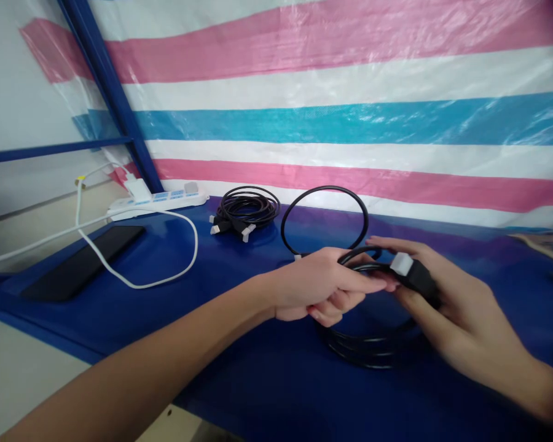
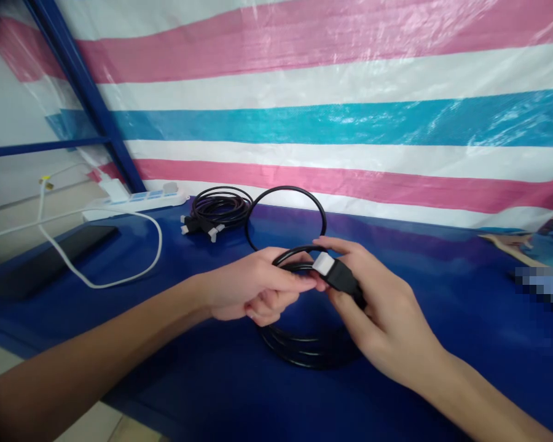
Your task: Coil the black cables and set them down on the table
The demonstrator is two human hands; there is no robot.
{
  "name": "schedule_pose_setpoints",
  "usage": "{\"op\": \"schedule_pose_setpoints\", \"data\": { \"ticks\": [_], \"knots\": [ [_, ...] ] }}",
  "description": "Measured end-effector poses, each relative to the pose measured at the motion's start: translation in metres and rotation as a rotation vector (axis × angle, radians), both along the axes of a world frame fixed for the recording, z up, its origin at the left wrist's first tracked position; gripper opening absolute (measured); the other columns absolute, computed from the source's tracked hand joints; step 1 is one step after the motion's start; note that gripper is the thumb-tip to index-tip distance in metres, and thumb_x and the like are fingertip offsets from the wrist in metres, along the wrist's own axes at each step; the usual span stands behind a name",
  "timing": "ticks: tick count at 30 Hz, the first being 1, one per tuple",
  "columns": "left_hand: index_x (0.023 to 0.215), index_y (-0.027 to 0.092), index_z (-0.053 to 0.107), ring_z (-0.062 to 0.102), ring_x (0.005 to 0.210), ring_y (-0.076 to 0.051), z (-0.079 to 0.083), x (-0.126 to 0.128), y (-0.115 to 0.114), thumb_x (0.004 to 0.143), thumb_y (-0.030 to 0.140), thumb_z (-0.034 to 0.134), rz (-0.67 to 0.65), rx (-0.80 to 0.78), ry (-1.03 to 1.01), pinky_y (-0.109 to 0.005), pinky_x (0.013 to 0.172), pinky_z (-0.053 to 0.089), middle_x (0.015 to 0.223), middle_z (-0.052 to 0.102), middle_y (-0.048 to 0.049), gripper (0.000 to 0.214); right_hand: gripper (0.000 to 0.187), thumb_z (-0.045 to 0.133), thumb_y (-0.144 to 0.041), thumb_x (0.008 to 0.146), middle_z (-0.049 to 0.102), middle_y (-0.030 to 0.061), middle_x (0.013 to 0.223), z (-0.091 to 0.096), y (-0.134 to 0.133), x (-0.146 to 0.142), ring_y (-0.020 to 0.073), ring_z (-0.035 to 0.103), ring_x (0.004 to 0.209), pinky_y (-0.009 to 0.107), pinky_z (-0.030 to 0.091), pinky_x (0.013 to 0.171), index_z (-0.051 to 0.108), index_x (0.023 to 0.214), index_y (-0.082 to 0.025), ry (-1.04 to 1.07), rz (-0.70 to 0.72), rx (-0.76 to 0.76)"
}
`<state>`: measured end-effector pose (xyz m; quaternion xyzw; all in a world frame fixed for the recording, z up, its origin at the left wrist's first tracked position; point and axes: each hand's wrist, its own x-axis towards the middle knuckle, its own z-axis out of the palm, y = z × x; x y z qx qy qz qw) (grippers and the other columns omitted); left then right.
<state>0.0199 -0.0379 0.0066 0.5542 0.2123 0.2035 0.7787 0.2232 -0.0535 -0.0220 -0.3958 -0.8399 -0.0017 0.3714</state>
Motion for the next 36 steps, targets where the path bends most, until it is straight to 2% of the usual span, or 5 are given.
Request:
{"op": "schedule_pose_setpoints", "data": {
  "ticks": [6, 19, 24, 31, 36],
  "knots": [
    [0.079, 0.017, 0.053, 0.022, 0.042, -0.003, 0.005, -0.002, -0.004, 0.076, 0.032, 0.066, 0.118, 0.214, 0.029, -0.015, 0.037, 0.018, 0.052, 0.031, 0.0089, 0.02, 0.009, 0.053, -0.028, 0.085, 0.062, -0.003, 0.074, 0.002, -0.014, -0.01, 0.0148, 0.053, 0.052, 0.025, 0.04, 0.046, 0.054, 0.089, -0.035, 0.296, 0.007, -0.21],
    [0.082, 0.019, 0.052, 0.024, 0.04, -0.002, -0.004, 0.002, -0.002, 0.077, 0.033, 0.063, 0.232, 0.239, 0.037, -0.015, 0.037, 0.02, 0.05, 0.03, 0.0097, 0.019, 0.02, 0.065, -0.038, 0.078, 0.06, -0.0056, 0.055, -0.003, -0.014, -0.018, 0.0166, 0.058, 0.048, 0.026, 0.045, 0.045, 0.048, 0.086, -0.032, 0.521, -0.075, -0.317],
    [0.09, 0.02, 0.053, 0.032, 0.04, -0.004, -0.009, 0.006, 0.0, 0.082, 0.038, 0.057, 0.295, 0.379, 0.095, -0.017, 0.039, 0.027, 0.053, 0.037, 0.0088, 0.02, 0.031, 0.066, -0.042, 0.076, 0.053, -0.0053, 0.05, 0.007, -0.005, -0.014, 0.0135, 0.048, 0.041, 0.022, 0.035, 0.038, 0.055, 0.102, -0.03, 0.512, 0.01, -0.642],
    [0.096, 0.016, 0.061, 0.056, 0.091, -0.013, -0.014, -0.003, 0.021, 0.089, 0.04, 0.047, 0.473, 0.741, 0.053, -0.024, 0.08, 0.041, 0.094, 0.062, -0.0038, 0.029, 0.039, 0.071, -0.053, 0.067, 0.036, -0.0043, 0.043, 0.011, 0.003, 0.002, 0.0065, 0.028, 0.039, 0.019, 0.021, 0.036, 0.057, 0.056, -0.018, 0.612, -0.046, -0.895],
    [0.131, 0.018, 0.046, 0.039, 0.129, -0.019, -0.02, -0.006, 0.026, 0.083, 0.022, 0.056, 0.623, 1.011, 0.227, -0.028, 0.101, 0.032, 0.141, 0.044, -0.0072, 0.05, 0.031, 0.079, -0.047, 0.056, 0.04, -0.0041, 0.04, 0.009, -0.012, 0.01, 0.0076, 0.03, 0.035, 0.019, 0.02, 0.033, 0.07, 0.072, -0.022, 0.627, 0.039, -0.999]
  ]
}}
